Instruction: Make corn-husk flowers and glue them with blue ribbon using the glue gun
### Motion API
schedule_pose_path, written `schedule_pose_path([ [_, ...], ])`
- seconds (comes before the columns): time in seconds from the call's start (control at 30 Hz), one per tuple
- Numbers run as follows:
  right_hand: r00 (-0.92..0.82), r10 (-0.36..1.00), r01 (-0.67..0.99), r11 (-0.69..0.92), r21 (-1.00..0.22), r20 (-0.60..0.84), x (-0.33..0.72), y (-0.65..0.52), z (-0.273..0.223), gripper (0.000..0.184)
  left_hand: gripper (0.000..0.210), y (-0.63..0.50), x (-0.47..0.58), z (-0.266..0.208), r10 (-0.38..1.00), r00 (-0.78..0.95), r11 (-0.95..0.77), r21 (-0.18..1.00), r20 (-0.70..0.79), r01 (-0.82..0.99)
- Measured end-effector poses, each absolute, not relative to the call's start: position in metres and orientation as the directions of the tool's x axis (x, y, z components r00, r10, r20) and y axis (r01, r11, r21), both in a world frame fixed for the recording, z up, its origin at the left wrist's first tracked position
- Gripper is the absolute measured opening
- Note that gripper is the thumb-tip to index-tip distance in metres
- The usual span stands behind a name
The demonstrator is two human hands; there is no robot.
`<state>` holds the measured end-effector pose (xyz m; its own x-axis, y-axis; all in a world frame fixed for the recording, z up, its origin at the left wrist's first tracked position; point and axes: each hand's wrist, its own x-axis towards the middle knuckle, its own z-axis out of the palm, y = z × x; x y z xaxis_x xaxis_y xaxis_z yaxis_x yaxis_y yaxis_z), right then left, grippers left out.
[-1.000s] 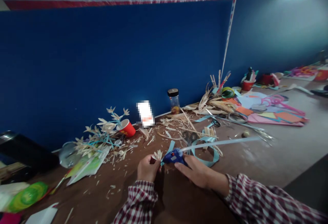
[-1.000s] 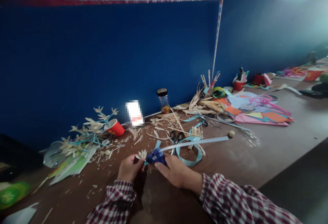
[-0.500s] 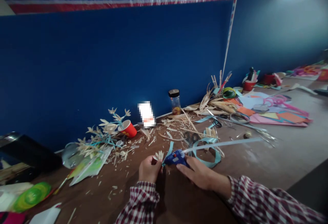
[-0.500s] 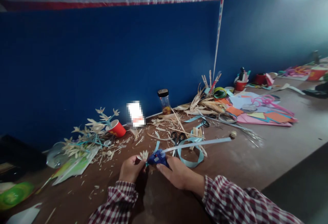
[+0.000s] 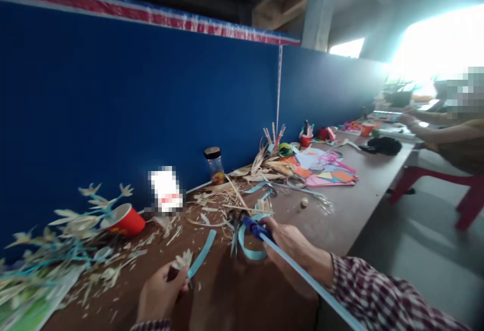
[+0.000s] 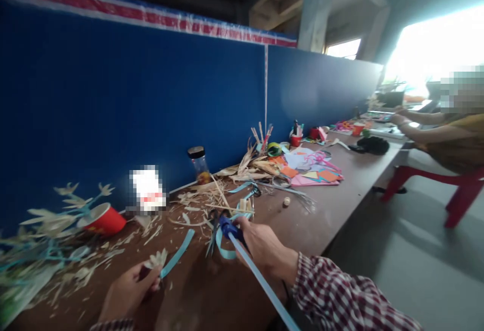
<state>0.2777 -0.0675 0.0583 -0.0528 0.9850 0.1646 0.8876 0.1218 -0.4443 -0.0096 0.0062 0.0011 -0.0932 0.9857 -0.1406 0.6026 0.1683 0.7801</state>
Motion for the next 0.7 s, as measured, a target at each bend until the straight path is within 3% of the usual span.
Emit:
schedule_pose_path([
  [0.23, 0.089, 0.926, 0.97, 0.003, -0.243, 0.366, 0.358, -0.076, 0.049, 0.024, 0.05, 0.006, -0.011, 0.0, 0.975, -0.099, 0.219, 0.784, -0.199, 0.58],
  [0.5, 0.373, 0.836, 0.915, -0.259, -0.309, 0.403, 0.443, -0.058, 0.031, 0.026, 0.055, 0.003, -0.007, 0.006, 0.974, -0.123, 0.228, 0.773, -0.193, 0.593],
  [0.7, 0.402, 0.825, 0.906, -0.296, -0.303, 0.397, 0.489, -0.037, 0.029, 0.031, 0.056, 0.002, -0.006, 0.006, 0.979, -0.114, 0.205, 0.79, -0.17, 0.578],
])
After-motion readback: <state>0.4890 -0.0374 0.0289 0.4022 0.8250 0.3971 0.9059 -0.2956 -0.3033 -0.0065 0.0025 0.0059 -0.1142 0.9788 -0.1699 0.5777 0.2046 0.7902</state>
